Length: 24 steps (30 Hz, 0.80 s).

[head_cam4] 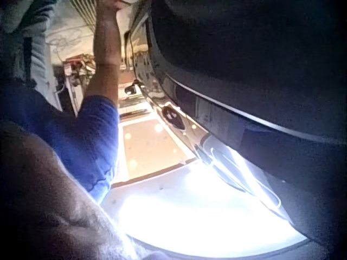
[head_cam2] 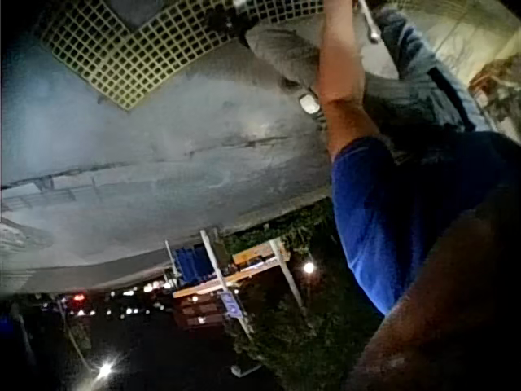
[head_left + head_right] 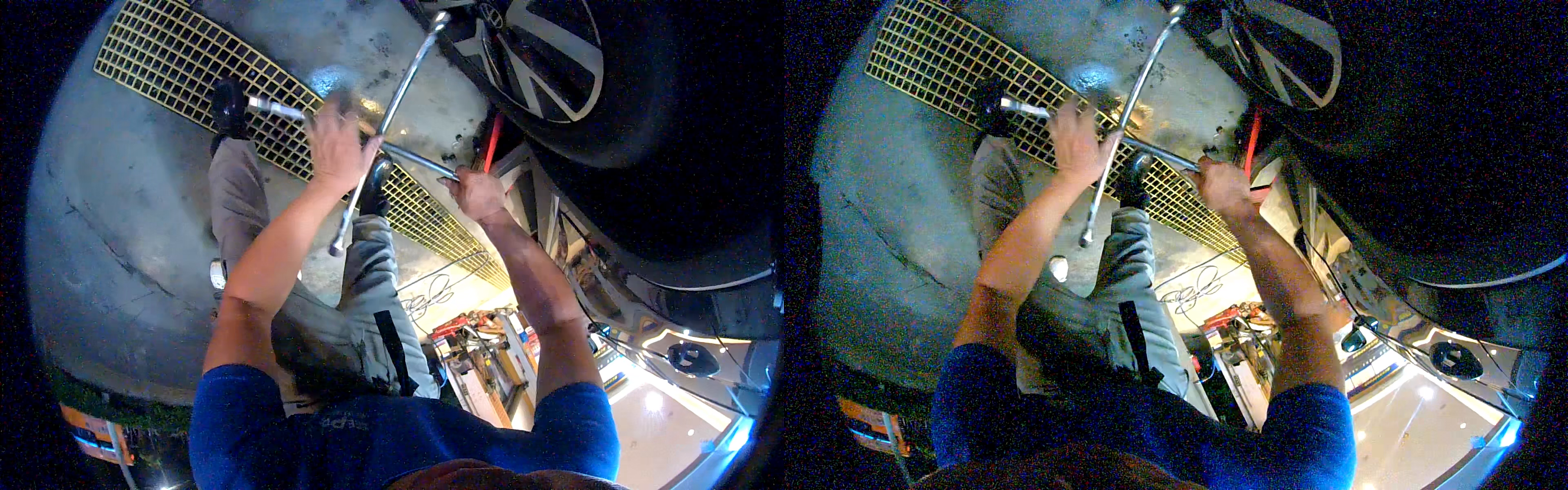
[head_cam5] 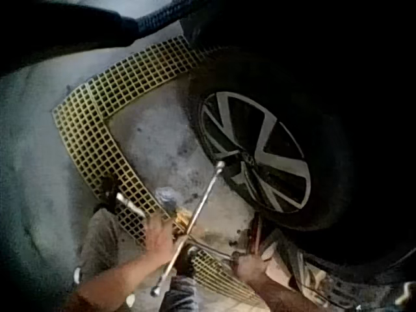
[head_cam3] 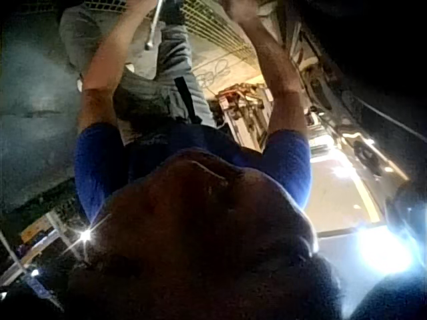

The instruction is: The person uses a lug wrench to loosen the nuts on a car wheel, removes a lug nut by hand, then uses the wrench again to loosen another nut before picking up a floor jack handle and walking through the service bay.

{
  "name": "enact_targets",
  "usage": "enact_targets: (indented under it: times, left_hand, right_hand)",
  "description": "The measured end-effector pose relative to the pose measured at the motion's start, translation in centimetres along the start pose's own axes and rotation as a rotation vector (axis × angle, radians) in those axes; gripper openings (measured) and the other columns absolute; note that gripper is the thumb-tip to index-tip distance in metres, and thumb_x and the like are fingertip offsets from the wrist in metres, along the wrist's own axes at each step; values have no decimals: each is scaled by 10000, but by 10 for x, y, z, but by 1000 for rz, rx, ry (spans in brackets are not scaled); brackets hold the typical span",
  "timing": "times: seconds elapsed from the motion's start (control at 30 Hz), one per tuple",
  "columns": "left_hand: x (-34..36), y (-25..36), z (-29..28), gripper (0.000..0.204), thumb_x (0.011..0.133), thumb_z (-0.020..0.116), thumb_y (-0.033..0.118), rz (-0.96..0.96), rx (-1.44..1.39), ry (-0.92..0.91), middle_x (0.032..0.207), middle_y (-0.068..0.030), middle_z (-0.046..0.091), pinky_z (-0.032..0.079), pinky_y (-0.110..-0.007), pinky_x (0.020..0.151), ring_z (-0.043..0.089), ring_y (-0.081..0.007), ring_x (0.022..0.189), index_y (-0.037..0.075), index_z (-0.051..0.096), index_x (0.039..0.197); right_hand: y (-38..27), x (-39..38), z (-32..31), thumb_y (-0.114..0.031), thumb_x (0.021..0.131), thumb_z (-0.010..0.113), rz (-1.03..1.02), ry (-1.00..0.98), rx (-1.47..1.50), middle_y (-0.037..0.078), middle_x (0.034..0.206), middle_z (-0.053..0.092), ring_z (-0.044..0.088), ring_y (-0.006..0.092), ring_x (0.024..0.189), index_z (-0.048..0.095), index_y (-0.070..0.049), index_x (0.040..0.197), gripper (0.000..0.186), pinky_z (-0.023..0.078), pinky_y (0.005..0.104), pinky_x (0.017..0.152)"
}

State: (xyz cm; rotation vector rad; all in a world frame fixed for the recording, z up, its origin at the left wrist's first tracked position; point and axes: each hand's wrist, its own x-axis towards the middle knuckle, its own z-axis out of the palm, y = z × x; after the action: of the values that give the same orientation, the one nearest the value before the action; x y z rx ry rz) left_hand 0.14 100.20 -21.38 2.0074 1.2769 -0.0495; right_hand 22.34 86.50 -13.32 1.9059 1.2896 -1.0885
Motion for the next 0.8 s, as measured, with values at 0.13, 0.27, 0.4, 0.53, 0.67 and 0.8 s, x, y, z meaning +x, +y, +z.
enact_targets:
  times: [0.13, 0.27, 0.4, 0.53, 0.67, 0.8]
  left_hand:
    - [1, -7, 7, 671, 828, 609, 392, -98, -375, 10, 1201, -291, 478, 333, -465, 987, 437, -397, 1164, -54, 389, 1278]
    - [14, -13, 6, 421, 893, 527, 307, -149, -534, -382, 989, -271, 585, 454, -440, 789, 571, -414, 915, -32, 521, 1142]
    - [23, -4, 3, 315, 914, 490, 265, -131, -608, -397, 854, -244, 613, 452, -450, 725, 584, -413, 839, -11, 601, 1015]
    - [32, -2, 10, 312, 900, 513, 274, -84, -620, -325, 833, -247, 612, 455, -447, 696, 587, -415, 805, -4, 616, 997]
    - [48, 3, 10, 303, 896, 525, 272, -124, -677, -413, 801, -228, 618, 453, -435, 679, 597, -396, 767, -5, 629, 959]
    - [48, -20, 39, 288, 886, 550, 264, -181, -746, -411, 790, -205, 625, 452, -402, 664, 609, -335, 730, -6, 637, 930]
  right_hand:
    - [-30, -5, -10, -453, 839, 583, 133, 100, 91, 191, 696, 618, 609, 389, 675, 596, -46, 788, 411, 482, 478, 610]
    - [-37, -6, -5, -475, 843, 574, 230, 108, 194, 217, 700, 609, 604, 411, 696, 588, -22, 782, 458, 480, 486, 632]
    - [-41, -11, -13, -495, 855, 538, 293, 73, 226, 215, 742, 624, 619, 397, 733, 590, -39, 817, 461, 491, 482, 661]
    - [-34, -9, -26, -513, 864, 504, 319, 28, 242, 222, 829, 641, 629, 389, 808, 592, -52, 877, 470, 501, 483, 713]
    - [-29, -21, -44, -447, 844, 585, 278, 125, 266, 221, 743, 613, 605, 402, 741, 602, -31, 826, 417, 475, 473, 660]
    - [-36, -48, -70, -398, 858, 566, 179, 92, 173, 215, 753, 626, 625, 382, 713, 582, -47, 899, 355, 494, 465, 631]
